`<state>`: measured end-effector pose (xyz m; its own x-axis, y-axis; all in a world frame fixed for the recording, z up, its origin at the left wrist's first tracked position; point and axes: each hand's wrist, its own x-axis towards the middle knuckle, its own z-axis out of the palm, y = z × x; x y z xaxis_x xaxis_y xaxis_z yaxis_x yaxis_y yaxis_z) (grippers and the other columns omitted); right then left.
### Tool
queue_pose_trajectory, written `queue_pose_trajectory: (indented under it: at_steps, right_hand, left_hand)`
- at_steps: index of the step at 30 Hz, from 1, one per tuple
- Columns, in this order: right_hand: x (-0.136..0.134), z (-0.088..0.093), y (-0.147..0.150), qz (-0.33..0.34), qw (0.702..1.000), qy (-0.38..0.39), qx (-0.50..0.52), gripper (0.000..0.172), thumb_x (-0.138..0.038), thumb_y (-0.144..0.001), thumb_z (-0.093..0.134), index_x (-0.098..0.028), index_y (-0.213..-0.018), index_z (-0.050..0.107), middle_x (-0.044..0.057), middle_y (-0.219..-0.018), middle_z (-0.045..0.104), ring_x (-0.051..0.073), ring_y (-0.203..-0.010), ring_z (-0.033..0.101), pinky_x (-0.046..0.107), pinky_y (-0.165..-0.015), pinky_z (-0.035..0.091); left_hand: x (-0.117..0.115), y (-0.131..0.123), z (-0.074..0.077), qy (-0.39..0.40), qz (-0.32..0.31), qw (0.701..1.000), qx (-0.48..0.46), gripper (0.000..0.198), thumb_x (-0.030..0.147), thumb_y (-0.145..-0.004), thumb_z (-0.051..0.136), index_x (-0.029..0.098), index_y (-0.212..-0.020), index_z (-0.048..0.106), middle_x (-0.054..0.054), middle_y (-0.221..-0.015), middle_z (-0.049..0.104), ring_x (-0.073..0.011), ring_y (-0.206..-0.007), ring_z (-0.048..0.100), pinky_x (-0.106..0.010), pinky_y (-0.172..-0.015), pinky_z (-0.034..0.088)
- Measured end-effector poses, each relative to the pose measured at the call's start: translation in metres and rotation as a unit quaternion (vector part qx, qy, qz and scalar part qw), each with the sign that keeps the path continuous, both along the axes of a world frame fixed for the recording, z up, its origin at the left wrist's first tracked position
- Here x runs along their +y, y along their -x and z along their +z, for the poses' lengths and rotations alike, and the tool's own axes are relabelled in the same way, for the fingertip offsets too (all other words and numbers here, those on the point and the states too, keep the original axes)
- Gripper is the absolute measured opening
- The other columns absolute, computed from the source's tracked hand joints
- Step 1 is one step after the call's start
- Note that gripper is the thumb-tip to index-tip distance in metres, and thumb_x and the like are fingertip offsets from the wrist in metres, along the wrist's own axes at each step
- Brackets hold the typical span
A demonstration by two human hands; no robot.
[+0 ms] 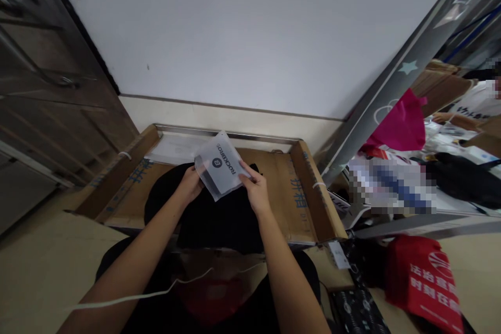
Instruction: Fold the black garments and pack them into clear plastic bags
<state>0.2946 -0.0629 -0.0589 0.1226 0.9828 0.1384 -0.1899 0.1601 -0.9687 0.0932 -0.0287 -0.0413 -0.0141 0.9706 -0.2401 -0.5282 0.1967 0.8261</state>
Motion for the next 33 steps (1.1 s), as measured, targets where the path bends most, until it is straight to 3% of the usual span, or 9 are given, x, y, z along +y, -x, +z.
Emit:
queue_pose_trajectory:
  at_steps: [4, 7, 12, 19, 24, 29, 31, 33]
  right_hand:
    - [0.002, 0.001, 0.002, -0.031, 0.999, 0.0, 0.033, 0.048, -0.034, -0.074, 0.079, -0.024, -0.121, 0.075, 0.006, -0.12, 0.076, 0.026, -0.102, 0.071, 0.042, -0.094, 0.055]
    - [0.005, 0.002, -0.002, -0.104, 0.988, -0.001, 0.112, 0.046, -0.028, -0.071, 0.08, -0.021, -0.116, 0.077, 0.007, -0.121, 0.075, 0.024, -0.104, 0.07, 0.042, -0.096, 0.055]
    - [0.012, 0.003, -0.024, -0.193, 0.958, -0.015, 0.213, 0.056, -0.021, -0.072, 0.075, -0.024, -0.128, 0.069, 0.006, -0.132, 0.07, 0.022, -0.116, 0.067, 0.042, -0.104, 0.054]
    - [0.013, 0.001, -0.051, -0.152, 0.946, -0.043, 0.284, 0.059, -0.017, -0.078, 0.066, -0.033, -0.134, 0.061, 0.002, -0.141, 0.065, 0.018, -0.123, 0.064, 0.043, -0.107, 0.053]
    - [0.005, 0.009, -0.043, -0.092, 0.955, 0.003, 0.281, 0.051, -0.022, -0.077, 0.071, -0.029, -0.128, 0.067, 0.002, -0.127, 0.073, 0.02, -0.108, 0.071, 0.041, -0.1, 0.056]
    - [-0.004, 0.02, -0.033, -0.026, 0.975, 0.053, 0.214, 0.055, -0.026, -0.072, 0.078, -0.028, -0.126, 0.069, 0.002, -0.116, 0.077, 0.022, -0.091, 0.073, 0.04, -0.087, 0.06]
    - [-0.006, 0.022, -0.032, -0.01, 0.977, 0.064, 0.205, 0.055, -0.027, -0.07, 0.08, -0.029, -0.124, 0.07, 0.001, -0.113, 0.077, 0.021, -0.087, 0.073, 0.037, -0.083, 0.06]
    - [-0.007, 0.022, -0.031, 0.006, 0.978, 0.069, 0.196, 0.052, -0.027, -0.069, 0.081, -0.029, -0.121, 0.071, 0.001, -0.112, 0.078, 0.021, -0.085, 0.073, 0.036, -0.08, 0.06]
  left_hand:
    - [0.0, 0.002, -0.001, 0.008, 0.002, 1.0, 0.009, 0.047, 0.023, -0.052, 0.094, 0.01, -0.09, 0.07, -0.011, -0.077, 0.076, -0.0291, -0.084, 0.075, -0.038, -0.078, 0.062]
    - [-0.003, 0.003, -0.003, -0.014, -0.007, 1.0, 0.001, 0.043, 0.02, -0.055, 0.091, 0.012, -0.093, 0.072, -0.009, -0.085, 0.078, -0.0271, -0.084, 0.075, -0.039, -0.081, 0.061]
    - [-0.008, 0.006, 0.0, -0.017, -0.048, 0.999, 0.003, 0.035, 0.021, -0.058, 0.089, 0.013, -0.088, 0.074, -0.008, -0.087, 0.078, -0.024, -0.082, 0.074, -0.037, -0.082, 0.059]
    - [-0.004, 0.003, -0.003, -0.009, -0.065, 0.996, 0.059, 0.034, 0.025, -0.063, 0.086, 0.014, -0.091, 0.072, -0.009, -0.091, 0.075, -0.0237, -0.085, 0.072, -0.035, -0.081, 0.057]
    - [-0.01, -0.001, -0.001, -0.082, 0.038, 0.973, 0.214, 0.042, 0.021, -0.066, 0.083, 0.019, -0.104, 0.066, -0.007, -0.097, 0.071, -0.0264, -0.101, 0.067, -0.039, -0.096, 0.05]
    - [-0.029, 0.0, 0.024, -0.196, 0.179, 0.913, 0.31, 0.042, 0.015, -0.069, 0.078, 0.022, -0.107, 0.063, -0.01, -0.116, 0.064, -0.0282, -0.124, 0.056, -0.039, -0.112, 0.039]
    - [-0.037, 0.0, 0.037, -0.183, 0.166, 0.927, 0.283, 0.043, 0.02, -0.073, 0.076, 0.023, -0.112, 0.06, -0.01, -0.115, 0.064, -0.027, -0.116, 0.061, -0.041, -0.107, 0.045]
    - [-0.045, 0.0, 0.05, -0.127, 0.113, 0.964, 0.205, 0.056, 0.027, -0.076, 0.077, 0.025, -0.125, 0.051, -0.007, -0.106, 0.065, -0.0244, -0.098, 0.067, -0.043, -0.093, 0.054]
